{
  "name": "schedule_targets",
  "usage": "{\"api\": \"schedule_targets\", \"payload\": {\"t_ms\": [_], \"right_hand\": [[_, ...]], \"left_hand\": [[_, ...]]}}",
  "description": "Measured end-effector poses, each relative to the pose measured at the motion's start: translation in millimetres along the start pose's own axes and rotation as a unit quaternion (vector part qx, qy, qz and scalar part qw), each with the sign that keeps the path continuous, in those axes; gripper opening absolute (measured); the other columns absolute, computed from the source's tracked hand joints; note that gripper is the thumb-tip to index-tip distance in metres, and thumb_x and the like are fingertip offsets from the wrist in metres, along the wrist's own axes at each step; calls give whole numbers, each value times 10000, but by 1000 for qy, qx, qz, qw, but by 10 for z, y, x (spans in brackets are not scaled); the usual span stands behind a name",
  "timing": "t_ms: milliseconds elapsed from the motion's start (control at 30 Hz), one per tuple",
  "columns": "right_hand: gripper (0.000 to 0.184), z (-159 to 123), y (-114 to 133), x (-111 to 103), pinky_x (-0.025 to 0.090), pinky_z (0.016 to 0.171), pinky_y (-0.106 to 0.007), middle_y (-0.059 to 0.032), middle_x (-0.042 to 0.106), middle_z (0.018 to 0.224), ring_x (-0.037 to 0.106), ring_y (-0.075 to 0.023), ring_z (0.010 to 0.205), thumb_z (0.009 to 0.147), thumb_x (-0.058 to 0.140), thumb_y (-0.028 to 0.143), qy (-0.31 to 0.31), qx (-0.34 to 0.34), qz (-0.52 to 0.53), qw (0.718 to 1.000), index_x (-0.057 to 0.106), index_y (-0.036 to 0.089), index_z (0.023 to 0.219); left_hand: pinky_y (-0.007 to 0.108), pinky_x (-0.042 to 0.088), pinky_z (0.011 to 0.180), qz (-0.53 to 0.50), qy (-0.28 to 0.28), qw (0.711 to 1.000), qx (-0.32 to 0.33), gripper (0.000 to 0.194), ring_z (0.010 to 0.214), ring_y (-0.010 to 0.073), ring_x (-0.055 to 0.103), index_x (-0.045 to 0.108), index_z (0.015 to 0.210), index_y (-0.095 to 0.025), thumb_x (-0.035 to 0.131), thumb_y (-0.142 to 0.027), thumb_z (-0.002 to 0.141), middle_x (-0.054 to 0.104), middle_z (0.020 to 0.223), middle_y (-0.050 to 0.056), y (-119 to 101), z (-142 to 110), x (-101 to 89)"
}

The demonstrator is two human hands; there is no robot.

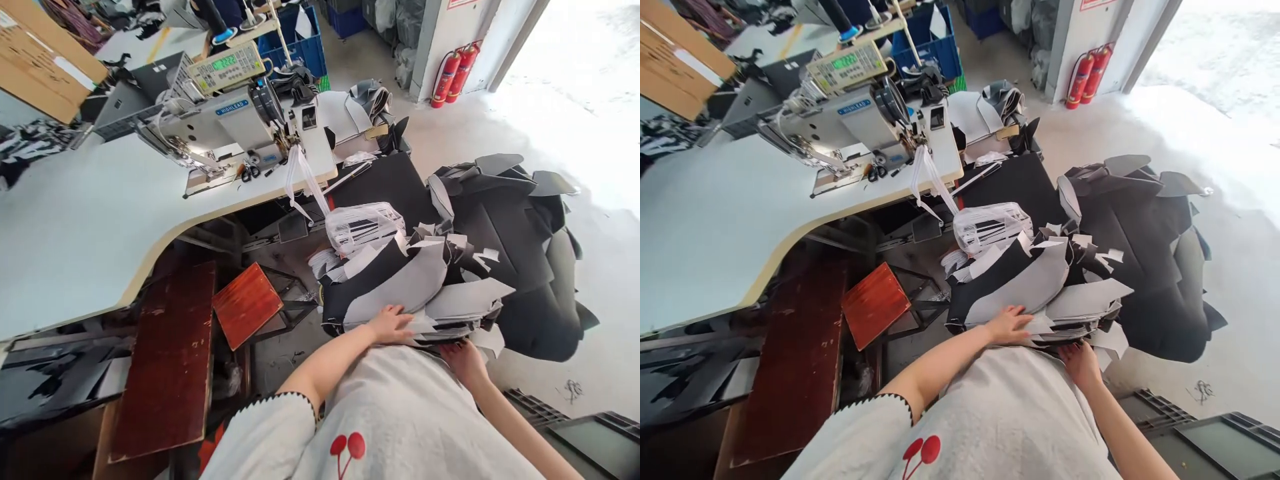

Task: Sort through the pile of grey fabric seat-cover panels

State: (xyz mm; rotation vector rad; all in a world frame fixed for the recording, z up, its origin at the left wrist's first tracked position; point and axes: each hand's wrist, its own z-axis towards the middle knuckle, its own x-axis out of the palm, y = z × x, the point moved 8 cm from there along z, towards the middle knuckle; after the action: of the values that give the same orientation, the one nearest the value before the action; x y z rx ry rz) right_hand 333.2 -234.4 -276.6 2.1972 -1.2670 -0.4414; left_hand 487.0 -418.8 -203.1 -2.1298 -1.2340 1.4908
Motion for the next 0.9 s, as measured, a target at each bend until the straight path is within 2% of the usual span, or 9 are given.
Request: {"api": "schedule_targets", "payload": {"t_ms": [100, 200, 300, 433, 600, 733, 767, 833, 900], "right_hand": [[241, -194, -88, 96, 545, 996, -468, -85, 676, 964, 634, -313, 1101, 615, 642, 449, 53, 31, 74, 995, 530, 297, 766], [334, -284, -62, 281, 580, 934, -447, -52, 680, 1062, 626, -298, 1112, 668, 719, 496, 82, 44, 113, 989, 596, 294, 903], [515, -265, 15, 434, 622, 740, -361, -17, 673, 1093, 659, -251, 979, 638, 803, 485, 65, 48, 127, 989, 581, 293, 1061], [501, -233, 177, 523, 586, 583, -246, 9, 670, 966, 642, -167, 754, 615, 798, 348, 9, 24, 131, 991, 570, 258, 1052], [309, -295, 410, 655, 593, 582, -246, 16, 650, 839, 623, -146, 687, 664, 694, 213, -12, 7, 138, 990, 567, 208, 946], [184, -313, 607, 891, 590, 535, -283, -22, 664, 811, 633, -170, 656, 755, 628, 162, 14, 33, 128, 991, 564, 180, 927], [153, -311, 670, 962, 592, 534, -289, -30, 667, 803, 635, -173, 650, 772, 610, 144, 24, 37, 124, 991, 564, 173, 916], [108, -310, 814, 1116, 604, 560, -303, -44, 672, 794, 642, -178, 654, 798, 579, 110, 48, 41, 114, 991, 566, 160, 893], [73, -333, 980, 1288, 614, 595, -314, -69, 678, 793, 652, -184, 669, 826, 561, 96, 79, 39, 100, 991, 572, 142, 882]], "left_hand": [[548, 214, 1209, -3, -37, 996, -82, 766, 1496, 374, 210, 317, 1545, -206, 560, -546, 904, 200, 1628, 190, 250, -28, -129], [613, 202, 1192, 3, -47, 987, -155, 869, 1499, 430, 164, 209, 1566, -87, 648, -262, 836, 151, 1615, 273, 483, -17, -143], [489, 336, 1172, -11, -47, 987, -155, 719, 1451, 344, 347, 373, 1514, -130, 560, -93, 821, 348, 1567, 207, 589, 9, -194], [379, 484, 1047, -48, -94, 984, -142, 496, 1188, 249, 634, 556, 1393, -186, 436, -133, 914, 658, 1298, 118, 692, -130, -556], [355, 425, 1123, -71, -178, 976, -101, 514, 1293, 224, 561, 521, 1417, -161, 444, -119, 910, 577, 1415, 91, 615, -423, -964], [369, 371, 1179, -78, -165, 982, -40, 511, 1363, 231, 493, 487, 1437, -134, 479, -199, 930, 521, 1468, 114, 286, -371, -841], [386, 361, 1188, -81, -146, 986, -22, 611, 1387, 254, 465, 437, 1471, -124, 582, -278, 897, 485, 1496, 133, 188, -316, -768], [445, 350, 1194, -87, -118, 989, -15, 1059, 1419, 328, 412, 262, 1544, -75, 812, -402, 700, 395, 1541, 206, 53, -195, -653], [500, 383, 1156, -112, -136, 982, -65, 1289, 1384, 385, 440, 162, 1563, -57, 901, -363, 553, 408, 1515, 254, 66, -84, -640]]}}
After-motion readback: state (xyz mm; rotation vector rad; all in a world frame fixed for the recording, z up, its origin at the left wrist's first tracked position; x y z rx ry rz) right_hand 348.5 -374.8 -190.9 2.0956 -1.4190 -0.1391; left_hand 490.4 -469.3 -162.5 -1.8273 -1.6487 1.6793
